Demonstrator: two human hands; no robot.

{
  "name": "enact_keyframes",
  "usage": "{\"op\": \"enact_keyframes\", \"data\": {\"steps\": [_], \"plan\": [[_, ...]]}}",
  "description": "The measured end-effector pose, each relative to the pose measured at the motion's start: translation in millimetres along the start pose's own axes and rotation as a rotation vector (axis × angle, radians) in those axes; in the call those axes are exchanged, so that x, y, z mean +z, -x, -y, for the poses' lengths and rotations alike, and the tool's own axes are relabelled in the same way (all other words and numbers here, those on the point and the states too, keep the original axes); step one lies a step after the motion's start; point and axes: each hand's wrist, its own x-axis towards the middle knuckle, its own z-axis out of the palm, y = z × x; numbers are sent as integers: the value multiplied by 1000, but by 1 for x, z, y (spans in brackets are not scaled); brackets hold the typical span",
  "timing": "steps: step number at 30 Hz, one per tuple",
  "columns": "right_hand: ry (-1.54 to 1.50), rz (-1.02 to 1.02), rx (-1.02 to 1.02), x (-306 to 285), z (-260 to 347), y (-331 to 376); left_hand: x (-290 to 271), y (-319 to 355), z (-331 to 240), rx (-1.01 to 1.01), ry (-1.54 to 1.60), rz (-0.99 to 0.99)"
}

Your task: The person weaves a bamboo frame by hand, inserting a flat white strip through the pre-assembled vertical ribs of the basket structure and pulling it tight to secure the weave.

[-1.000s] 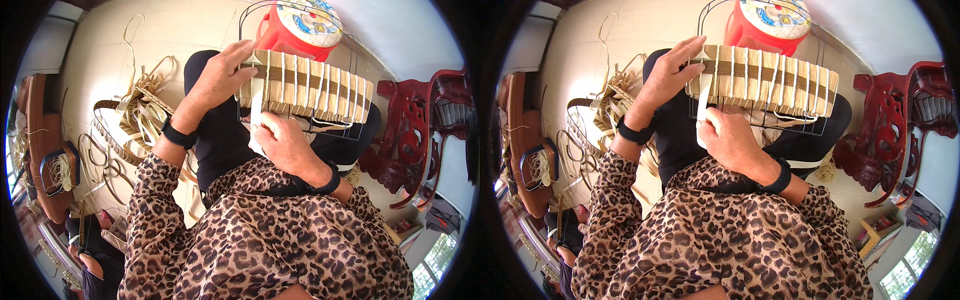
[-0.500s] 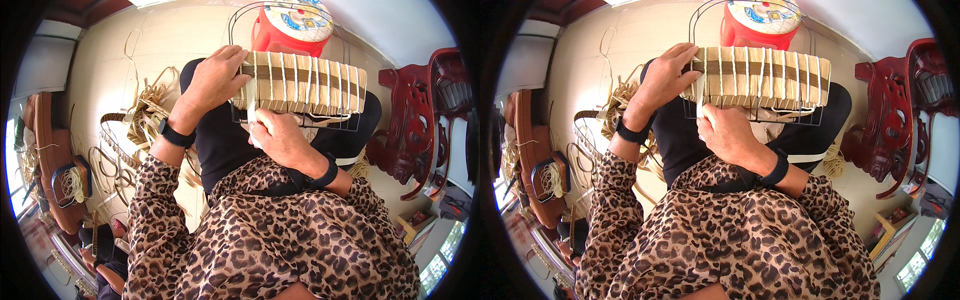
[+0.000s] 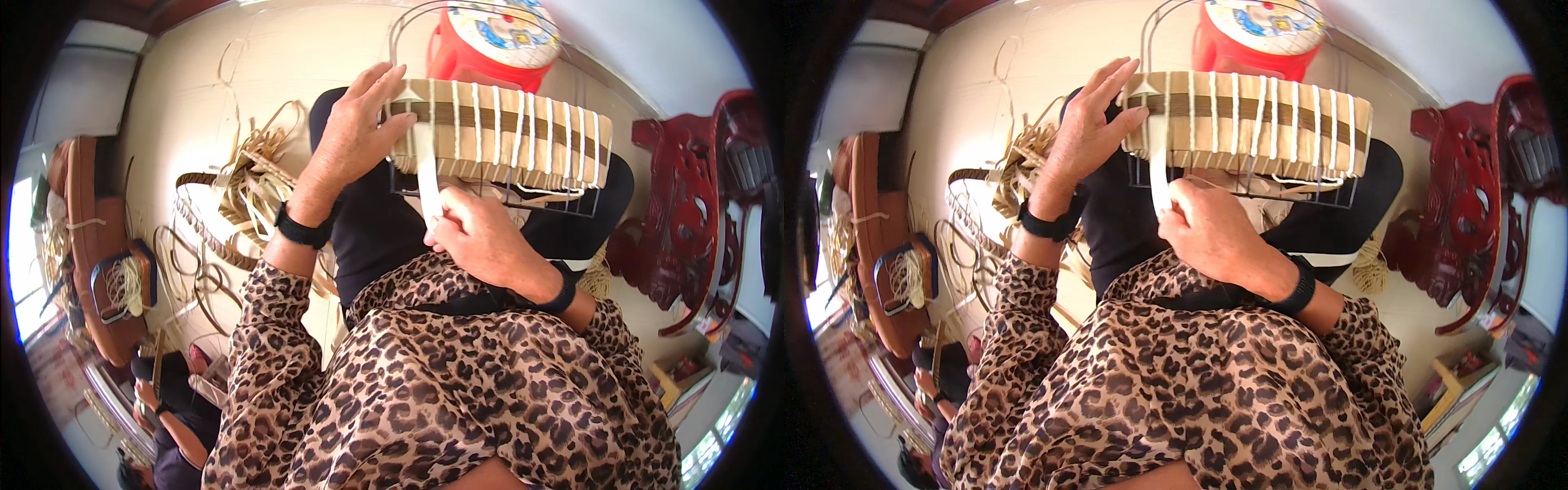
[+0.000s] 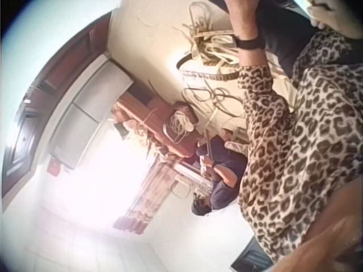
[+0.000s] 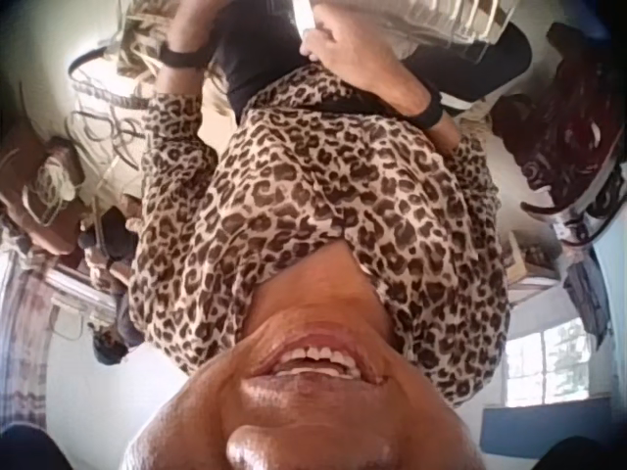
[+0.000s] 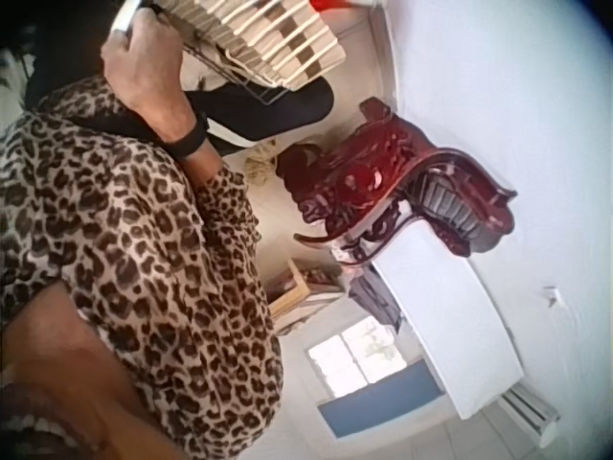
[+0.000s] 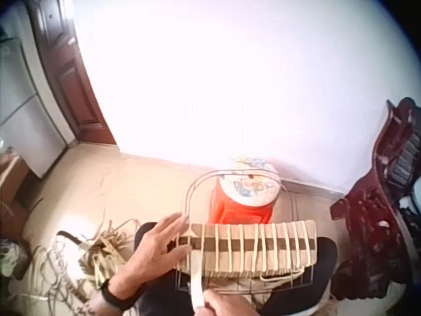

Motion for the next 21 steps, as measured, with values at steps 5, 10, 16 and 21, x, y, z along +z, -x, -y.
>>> {"op": "enact_keyframes", "data": {"steps": [5, 10, 16, 21], "plan": [[-55, 80, 68, -8, 8, 5, 3, 25, -10, -27, -168, -319], [-41, 132, 30, -8, 13, 3, 21, 28, -19, 135, -282, -366], [-119, 124, 30, -7, 18, 2, 24, 1, -5, 208, -388, -251], [-80, 156, -11, -1, 14, 2, 28, 2, 2, 247, -420, -251]]}}
